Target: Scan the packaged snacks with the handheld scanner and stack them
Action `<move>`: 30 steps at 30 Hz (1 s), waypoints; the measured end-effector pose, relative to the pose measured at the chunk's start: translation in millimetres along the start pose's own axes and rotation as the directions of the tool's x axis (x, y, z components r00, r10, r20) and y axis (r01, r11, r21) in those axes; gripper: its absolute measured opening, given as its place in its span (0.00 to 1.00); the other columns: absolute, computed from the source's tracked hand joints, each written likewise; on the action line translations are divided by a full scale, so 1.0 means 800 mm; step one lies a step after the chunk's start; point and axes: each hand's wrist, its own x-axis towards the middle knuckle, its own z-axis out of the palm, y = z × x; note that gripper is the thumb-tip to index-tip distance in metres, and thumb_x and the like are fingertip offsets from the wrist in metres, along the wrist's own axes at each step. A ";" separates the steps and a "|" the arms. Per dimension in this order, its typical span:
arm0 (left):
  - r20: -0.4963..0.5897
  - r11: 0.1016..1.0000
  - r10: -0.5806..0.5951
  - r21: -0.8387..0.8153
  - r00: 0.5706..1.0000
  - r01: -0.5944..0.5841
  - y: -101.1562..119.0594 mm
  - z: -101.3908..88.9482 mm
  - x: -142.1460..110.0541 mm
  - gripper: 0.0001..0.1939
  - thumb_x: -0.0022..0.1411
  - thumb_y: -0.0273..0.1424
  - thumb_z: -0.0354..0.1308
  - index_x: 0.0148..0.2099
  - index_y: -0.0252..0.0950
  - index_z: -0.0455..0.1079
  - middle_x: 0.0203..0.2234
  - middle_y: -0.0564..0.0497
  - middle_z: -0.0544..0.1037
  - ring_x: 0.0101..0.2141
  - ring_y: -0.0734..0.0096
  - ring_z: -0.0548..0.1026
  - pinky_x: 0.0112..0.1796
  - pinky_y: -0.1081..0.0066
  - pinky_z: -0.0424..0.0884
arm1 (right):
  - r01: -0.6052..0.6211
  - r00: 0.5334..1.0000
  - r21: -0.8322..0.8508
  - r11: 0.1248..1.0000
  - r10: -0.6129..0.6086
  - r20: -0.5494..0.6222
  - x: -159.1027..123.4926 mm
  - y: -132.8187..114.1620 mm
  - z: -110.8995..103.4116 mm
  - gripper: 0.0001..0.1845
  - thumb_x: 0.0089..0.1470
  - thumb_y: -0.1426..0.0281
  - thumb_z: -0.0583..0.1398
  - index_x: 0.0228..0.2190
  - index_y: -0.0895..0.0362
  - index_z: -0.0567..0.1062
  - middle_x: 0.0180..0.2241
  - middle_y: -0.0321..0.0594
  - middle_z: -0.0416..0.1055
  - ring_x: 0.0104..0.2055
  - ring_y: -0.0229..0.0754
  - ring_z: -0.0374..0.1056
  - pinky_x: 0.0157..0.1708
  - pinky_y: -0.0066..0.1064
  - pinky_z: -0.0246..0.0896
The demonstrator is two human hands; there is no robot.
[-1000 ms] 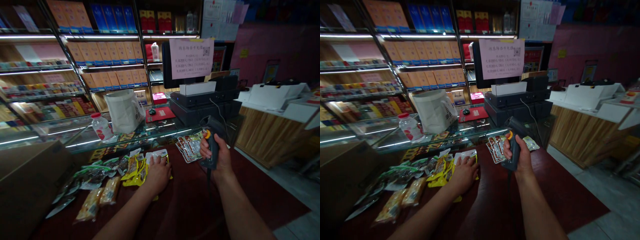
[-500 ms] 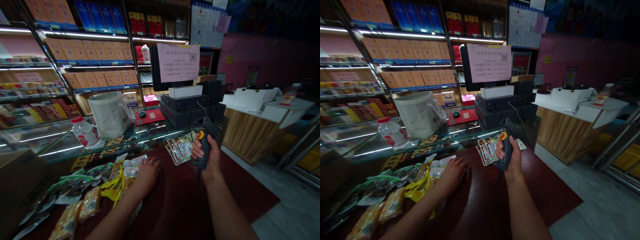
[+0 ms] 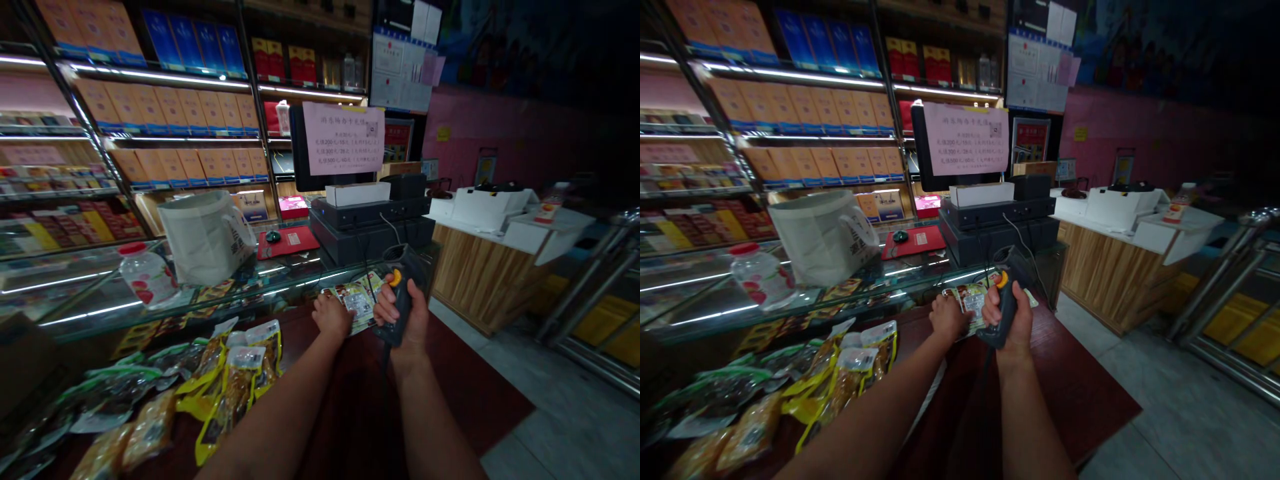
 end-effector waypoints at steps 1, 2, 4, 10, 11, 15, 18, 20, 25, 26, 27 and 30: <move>-0.004 1.000 -0.011 -0.013 1.000 0.010 0.002 0.003 0.001 0.27 0.54 0.38 0.65 0.52 0.27 0.69 0.52 0.33 0.65 0.55 0.45 0.62 0.52 0.53 0.62 | 0.000 1.000 -0.002 1.000 0.000 -0.003 0.000 0.000 0.001 0.18 0.50 0.56 0.64 0.35 0.56 0.71 0.22 0.29 0.53 0.16 0.27 0.42 0.14 0.19 0.47; -0.004 0.999 -0.025 -0.033 1.000 0.025 0.003 0.005 0.001 0.25 0.55 0.37 0.64 0.52 0.27 0.69 0.52 0.33 0.65 0.55 0.45 0.62 0.52 0.52 0.62 | 0.000 1.000 -0.005 1.000 0.000 -0.006 -0.001 0.000 0.001 0.18 0.50 0.55 0.64 0.35 0.56 0.70 0.22 0.29 0.53 0.16 0.27 0.43 0.14 0.19 0.47; 0.011 0.993 -0.067 -0.092 0.998 0.067 0.004 0.008 0.003 0.20 0.57 0.35 0.61 0.48 0.27 0.70 0.52 0.31 0.66 0.55 0.42 0.63 0.50 0.52 0.62 | 0.000 1.000 -0.019 1.000 -0.001 -0.014 -0.001 -0.001 0.002 0.19 0.49 0.55 0.64 0.35 0.56 0.70 0.22 0.28 0.54 0.16 0.28 0.43 0.14 0.19 0.47; 0.006 0.915 0.023 -0.404 1.000 -0.019 -0.025 -0.011 -0.015 0.06 0.60 0.28 0.55 0.31 0.33 0.63 0.36 0.43 0.72 0.42 0.63 0.71 0.45 0.67 0.65 | 0.012 0.998 -0.138 0.990 -0.019 -0.053 -0.001 -0.002 0.004 0.22 0.46 0.53 0.64 0.36 0.55 0.68 0.22 0.28 0.56 0.16 0.27 0.45 0.14 0.20 0.45; -0.004 0.884 0.057 -0.465 0.998 -0.052 -0.037 -0.018 -0.026 0.07 0.61 0.29 0.53 0.30 0.34 0.60 0.33 0.47 0.71 0.38 0.67 0.70 0.43 0.69 0.65 | 0.007 0.998 -0.178 0.984 -0.018 -0.063 0.000 -0.002 0.005 0.23 0.45 0.53 0.64 0.36 0.55 0.68 0.22 0.28 0.57 0.16 0.28 0.47 0.14 0.20 0.46; -0.006 0.737 0.143 -0.667 0.990 -0.111 -0.094 -0.059 -0.090 0.11 0.63 0.37 0.50 0.32 0.36 0.55 0.27 0.54 0.66 0.31 0.73 0.68 0.35 0.73 0.67 | -0.028 0.995 -0.388 0.921 -0.011 -0.098 -0.002 0.007 0.014 0.26 0.43 0.54 0.68 0.37 0.56 0.68 0.24 0.31 0.65 0.18 0.31 0.57 0.16 0.23 0.52; 0.075 0.486 0.223 -0.873 0.972 -0.044 -0.137 -0.099 -0.151 0.19 0.60 0.45 0.57 0.34 0.37 0.55 0.28 0.54 0.66 0.31 0.73 0.68 0.34 0.73 0.68 | -0.052 0.995 -0.571 0.820 -0.006 -0.100 -0.017 0.023 0.032 0.24 0.44 0.59 0.70 0.37 0.58 0.69 0.21 0.31 0.67 0.19 0.33 0.61 0.18 0.24 0.57; 0.121 0.386 0.245 -0.922 0.962 0.017 -0.160 -0.124 -0.191 0.22 0.56 0.47 0.62 0.34 0.36 0.57 0.28 0.54 0.65 0.30 0.74 0.67 0.33 0.73 0.68 | -0.060 0.997 -0.669 0.741 0.008 -0.081 -0.037 0.039 0.050 0.22 0.44 0.61 0.71 0.36 0.58 0.70 0.21 0.31 0.68 0.19 0.33 0.61 0.20 0.25 0.58; 0.197 0.380 0.234 -0.920 0.952 0.097 -0.205 -0.171 -0.267 0.21 0.57 0.46 0.63 0.33 0.35 0.61 0.28 0.52 0.68 0.30 0.73 0.66 0.33 0.73 0.68 | -0.041 0.997 -0.805 0.592 0.081 0.009 -0.102 0.078 0.099 0.24 0.37 0.64 0.74 0.35 0.58 0.74 0.30 0.35 0.72 0.29 0.36 0.66 0.30 0.28 0.64; 0.219 0.374 0.239 -0.920 0.946 0.118 -0.213 -0.177 -0.277 0.20 0.58 0.46 0.63 0.34 0.35 0.61 0.29 0.51 0.68 0.31 0.73 0.67 0.33 0.72 0.69 | -0.032 0.995 -0.825 0.564 0.095 0.027 -0.113 0.085 0.106 0.23 0.37 0.63 0.74 0.34 0.58 0.74 0.31 0.36 0.73 0.31 0.37 0.67 0.33 0.29 0.65; 0.237 0.368 0.243 -0.920 0.941 0.137 -0.223 -0.181 -0.285 0.20 0.58 0.46 0.63 0.34 0.35 0.61 0.29 0.51 0.69 0.31 0.73 0.68 0.33 0.72 0.69 | -0.022 0.993 -0.841 0.541 0.109 0.044 -0.123 0.091 0.112 0.22 0.39 0.62 0.73 0.34 0.58 0.75 0.32 0.38 0.73 0.33 0.38 0.68 0.35 0.30 0.65; 0.244 0.319 0.227 -0.933 0.943 0.164 -0.250 -0.188 -0.301 0.20 0.58 0.44 0.64 0.35 0.36 0.59 0.28 0.54 0.69 0.29 0.75 0.68 0.31 0.75 0.68 | -0.027 0.989 -0.857 0.515 0.139 0.052 -0.146 0.108 0.122 0.19 0.43 0.60 0.71 0.34 0.58 0.75 0.35 0.41 0.74 0.36 0.42 0.70 0.40 0.35 0.66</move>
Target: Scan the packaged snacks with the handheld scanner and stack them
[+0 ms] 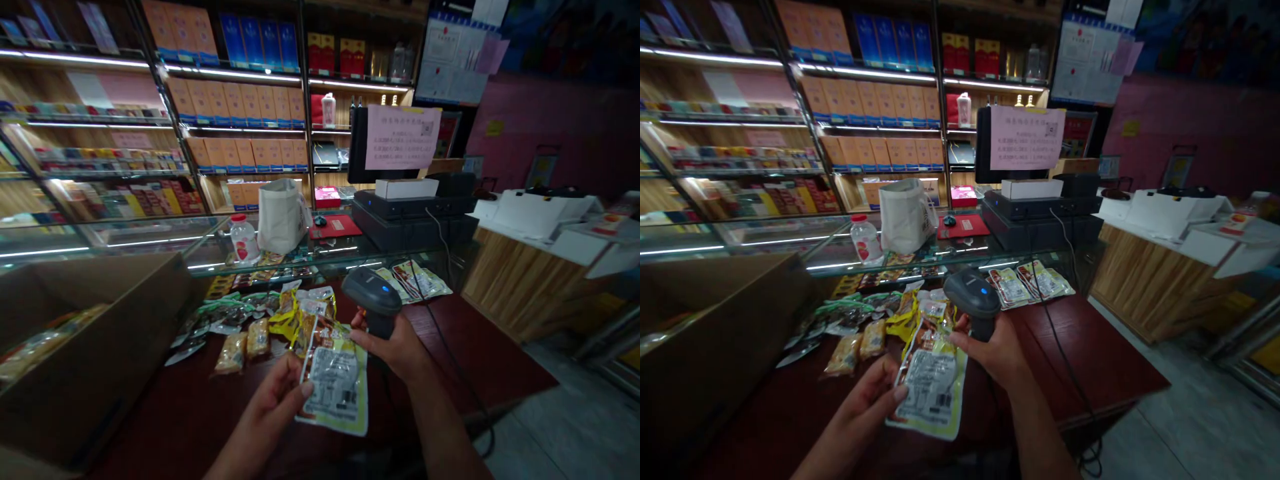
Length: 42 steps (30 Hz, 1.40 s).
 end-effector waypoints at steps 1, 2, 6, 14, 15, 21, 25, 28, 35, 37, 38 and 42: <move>-0.014 1.000 0.006 -0.031 1.000 -0.007 -0.002 -0.007 -0.005 0.20 0.58 0.43 0.64 0.35 0.36 0.58 0.28 0.54 0.69 0.29 0.76 0.67 0.30 0.76 0.67 | -0.021 1.000 0.006 1.000 0.021 -0.009 -0.005 0.002 0.006 0.20 0.43 0.60 0.71 0.34 0.58 0.75 0.35 0.42 0.75 0.36 0.43 0.70 0.40 0.35 0.66; -0.029 0.998 0.012 -0.061 1.000 -0.014 -0.005 -0.012 -0.009 0.20 0.58 0.42 0.64 0.35 0.36 0.58 0.28 0.55 0.69 0.28 0.77 0.67 0.31 0.76 0.67 | -0.050 0.998 0.019 0.999 0.051 -0.031 -0.009 0.005 0.012 0.20 0.43 0.60 0.71 0.35 0.59 0.75 0.34 0.42 0.75 0.35 0.43 0.71 0.39 0.35 0.66; -0.058 0.987 0.011 -0.157 0.998 -0.020 -0.009 -0.022 -0.020 0.19 0.59 0.40 0.64 0.35 0.36 0.58 0.28 0.55 0.72 0.29 0.78 0.69 0.33 0.76 0.67 | -0.177 0.961 0.145 0.973 0.203 -0.188 -0.024 0.022 0.032 0.26 0.39 0.60 0.73 0.39 0.59 0.75 0.32 0.41 0.76 0.32 0.43 0.71 0.35 0.34 0.67; -0.303 0.850 -0.162 -0.526 0.939 -0.023 -0.004 0.006 -0.023 0.22 0.54 0.38 0.68 0.46 0.38 0.63 0.36 0.50 0.78 0.35 0.67 0.78 0.38 0.70 0.74 | -0.325 0.819 0.532 0.782 0.514 -0.256 -0.056 0.036 0.062 0.39 0.31 0.56 0.74 0.45 0.58 0.72 0.31 0.41 0.78 0.31 0.44 0.74 0.31 0.32 0.70; -0.306 0.807 -0.205 -0.590 0.930 -0.016 -0.002 0.010 -0.024 0.22 0.55 0.37 0.67 0.49 0.37 0.64 0.39 0.48 0.78 0.37 0.64 0.78 0.40 0.67 0.75 | -0.334 0.805 0.564 0.755 0.540 -0.246 -0.061 0.037 0.066 0.41 0.30 0.56 0.75 0.45 0.59 0.71 0.32 0.42 0.78 0.32 0.45 0.74 0.32 0.32 0.70; -0.296 0.678 -0.447 -0.728 0.844 0.104 0.000 0.026 -0.027 0.21 0.62 0.28 0.58 0.58 0.31 0.64 0.43 0.39 0.78 0.38 0.58 0.80 0.42 0.62 0.77 | -0.341 0.756 0.763 0.550 0.643 -0.126 -0.098 0.050 0.092 0.37 0.36 0.62 0.74 0.48 0.61 0.71 0.34 0.45 0.79 0.36 0.51 0.76 0.35 0.37 0.72; -0.416 0.853 -0.319 -0.517 0.851 0.067 -0.007 0.009 -0.022 0.24 0.57 0.36 0.64 0.53 0.31 0.67 0.38 0.42 0.79 0.34 0.60 0.80 0.37 0.65 0.77 | -0.407 0.737 0.694 0.594 0.662 -0.134 -0.114 0.052 0.089 0.39 0.35 0.60 0.74 0.47 0.66 0.73 0.36 0.49 0.79 0.37 0.53 0.76 0.35 0.36 0.72; -0.440 0.984 -0.112 -0.173 0.891 0.039 0.001 -0.014 -0.019 0.28 0.52 0.47 0.66 0.47 0.32 0.69 0.33 0.45 0.79 0.30 0.64 0.78 0.33 0.69 0.75 | -0.395 0.772 0.488 0.778 0.569 -0.283 -0.115 0.050 0.074 0.42 0.37 0.54 0.73 0.49 0.64 0.70 0.36 0.47 0.79 0.33 0.48 0.76 0.31 0.33 0.71; -0.085 0.830 0.096 0.556 0.992 -0.033 0.049 -0.030 -0.006 0.23 0.60 0.48 0.56 0.33 0.30 0.72 0.28 0.46 0.76 0.29 0.68 0.72 0.29 0.74 0.67 | -0.222 0.929 0.011 0.975 0.216 -0.301 -0.109 0.026 0.067 0.26 0.46 0.52 0.67 0.40 0.60 0.77 0.41 0.48 0.78 0.44 0.52 0.74 0.50 0.42 0.67; -0.012 0.821 0.066 0.569 0.998 -0.048 0.056 -0.032 0.002 0.22 0.60 0.47 0.56 0.34 0.30 0.73 0.29 0.46 0.77 0.30 0.68 0.72 0.30 0.74 0.67 | -0.214 0.946 -0.044 0.976 0.196 -0.258 -0.108 0.026 0.074 0.26 0.44 0.53 0.68 0.38 0.60 0.78 0.39 0.49 0.78 0.43 0.54 0.75 0.48 0.43 0.68; 0.014 0.835 0.037 0.549 0.999 -0.039 0.058 -0.034 0.006 0.21 0.59 0.46 0.57 0.35 0.30 0.74 0.29 0.46 0.77 0.30 0.68 0.73 0.30 0.74 0.67 | -0.217 0.948 -0.056 0.975 0.196 -0.251 -0.107 0.027 0.076 0.26 0.43 0.54 0.68 0.38 0.61 0.78 0.39 0.50 0.78 0.42 0.54 0.75 0.47 0.43 0.68; 0.078 0.919 -0.119 0.385 0.990 0.081 0.060 -0.048 0.022 0.22 0.54 0.46 0.64 0.37 0.29 0.74 0.29 0.47 0.78 0.28 0.69 0.73 0.30 0.74 0.68 | -0.233 0.943 0.000 0.972 0.226 -0.243 -0.104 0.035 0.083 0.29 0.42 0.54 0.69 0.42 0.61 0.77 0.42 0.50 0.77 0.46 0.55 0.73 0.50 0.43 0.66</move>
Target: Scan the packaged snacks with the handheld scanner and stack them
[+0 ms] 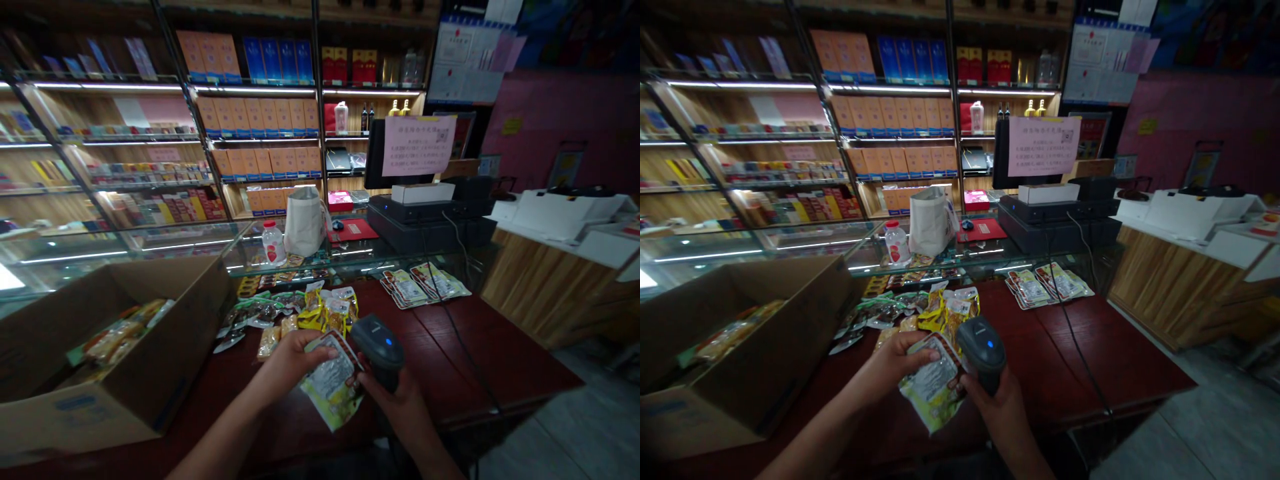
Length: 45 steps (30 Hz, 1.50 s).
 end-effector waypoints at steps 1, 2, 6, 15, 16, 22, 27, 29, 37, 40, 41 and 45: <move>0.008 0.998 -0.026 -0.052 1.000 0.026 -0.001 -0.003 0.002 0.23 0.52 0.46 0.66 0.37 0.29 0.74 0.29 0.47 0.78 0.28 0.70 0.74 0.30 0.74 0.68 | -0.045 0.999 0.041 0.998 0.044 0.027 0.001 0.001 0.001 0.31 0.41 0.54 0.69 0.43 0.61 0.77 0.42 0.49 0.77 0.46 0.54 0.74 0.50 0.42 0.66; -0.004 0.993 -0.045 -0.106 0.999 0.045 -0.002 -0.004 0.003 0.23 0.50 0.46 0.67 0.37 0.29 0.75 0.29 0.47 0.78 0.27 0.70 0.74 0.30 0.74 0.68 | -0.106 0.993 0.091 0.990 0.101 0.059 0.002 0.001 0.003 0.32 0.40 0.54 0.70 0.43 0.61 0.76 0.42 0.48 0.78 0.45 0.53 0.74 0.49 0.41 0.67; -0.182 0.878 -0.112 -0.479 0.977 0.011 -0.004 0.008 -0.008 0.31 0.41 0.46 0.73 0.42 0.32 0.74 0.35 0.46 0.79 0.31 0.71 0.76 0.34 0.74 0.72 | -0.295 0.955 0.326 0.898 0.290 0.064 0.008 0.002 0.011 0.39 0.39 0.55 0.72 0.49 0.61 0.71 0.41 0.45 0.78 0.43 0.50 0.75 0.44 0.36 0.70; -0.066 0.684 -0.302 -0.710 0.951 0.168 -0.044 0.087 -0.037 0.37 0.40 0.46 0.74 0.48 0.31 0.68 0.34 0.43 0.79 0.23 0.69 0.76 0.24 0.72 0.72 | -0.206 0.960 0.359 0.910 0.259 -0.108 0.016 0.014 0.028 0.38 0.37 0.49 0.70 0.44 0.61 0.72 0.42 0.47 0.76 0.42 0.52 0.73 0.41 0.38 0.69; -0.088 0.698 -0.319 -0.695 0.944 0.171 -0.049 0.087 -0.034 0.38 0.37 0.48 0.75 0.45 0.30 0.68 0.29 0.46 0.78 0.20 0.72 0.73 0.21 0.74 0.70 | -0.201 0.963 0.338 0.920 0.249 -0.106 0.017 0.015 0.027 0.38 0.38 0.49 0.70 0.44 0.61 0.73 0.43 0.47 0.76 0.43 0.53 0.73 0.42 0.38 0.68; -0.296 0.898 -0.284 -0.414 0.912 0.145 -0.065 0.056 -0.008 0.41 0.32 0.60 0.68 0.37 0.29 0.70 0.15 0.55 0.68 0.12 0.81 0.59 0.14 0.78 0.54 | -0.119 0.983 0.140 0.983 0.136 -0.123 0.025 0.018 0.006 0.32 0.46 0.49 0.66 0.44 0.60 0.74 0.43 0.47 0.77 0.46 0.50 0.73 0.49 0.36 0.65; -0.460 0.984 -0.171 -0.124 0.871 0.128 -0.074 0.034 0.000 0.40 0.38 0.65 0.60 0.33 0.29 0.70 0.12 0.55 0.63 0.13 0.77 0.58 0.17 0.75 0.54 | -0.147 0.989 0.014 0.989 0.147 0.005 0.010 -0.004 -0.008 0.33 0.48 0.43 0.61 0.39 0.61 0.73 0.26 0.42 0.75 0.29 0.44 0.72 0.33 0.32 0.65; -0.476 0.994 -0.106 -0.029 0.873 0.104 -0.080 0.031 0.000 0.37 0.44 0.63 0.57 0.32 0.30 0.70 0.13 0.54 0.64 0.15 0.76 0.60 0.19 0.75 0.56 | -0.131 0.980 -0.002 0.991 0.129 0.154 0.001 -0.016 -0.007 0.31 0.53 0.43 0.57 0.35 0.61 0.72 0.23 0.41 0.72 0.26 0.41 0.69 0.29 0.30 0.63; -0.558 0.951 0.064 0.285 0.827 0.119 -0.104 0.021 0.005 0.24 0.59 0.50 0.51 0.29 0.32 0.69 0.19 0.51 0.68 0.23 0.72 0.64 0.25 0.76 0.59 | -0.135 0.966 -0.014 0.991 0.135 0.219 -0.018 -0.041 0.008 0.30 0.53 0.44 0.58 0.33 0.61 0.72 0.23 0.40 0.71 0.24 0.39 0.68 0.27 0.27 0.61; -0.573 0.928 0.118 0.355 0.811 0.116 -0.104 0.018 0.003 0.22 0.61 0.47 0.51 0.28 0.33 0.68 0.19 0.51 0.68 0.24 0.72 0.65 0.26 0.76 0.59 | -0.129 0.964 0.010 0.992 0.123 0.237 -0.018 -0.040 0.012 0.29 0.55 0.45 0.57 0.33 0.61 0.71 0.21 0.38 0.69 0.21 0.37 0.66 0.24 0.25 0.58; -0.574 0.918 0.137 0.379 0.808 0.114 -0.103 0.018 0.002 0.21 0.61 0.46 0.51 0.27 0.33 0.68 0.20 0.50 0.68 0.25 0.71 0.65 0.27 0.76 0.59 | -0.133 0.962 0.015 0.991 0.125 0.243 -0.017 -0.038 0.013 0.29 0.55 0.45 0.57 0.34 0.62 0.71 0.21 0.38 0.69 0.21 0.36 0.65 0.23 0.25 0.58; -0.564 0.890 0.200 0.447 0.801 0.093 -0.103 0.018 -0.002 0.20 0.61 0.45 0.51 0.27 0.33 0.68 0.21 0.49 0.70 0.25 0.71 0.67 0.30 0.74 0.60 | -0.169 0.942 0.043 0.985 0.148 0.302 -0.014 -0.030 0.012 0.29 0.55 0.45 0.58 0.35 0.61 0.70 0.21 0.37 0.68 0.19 0.35 0.64 0.22 0.25 0.57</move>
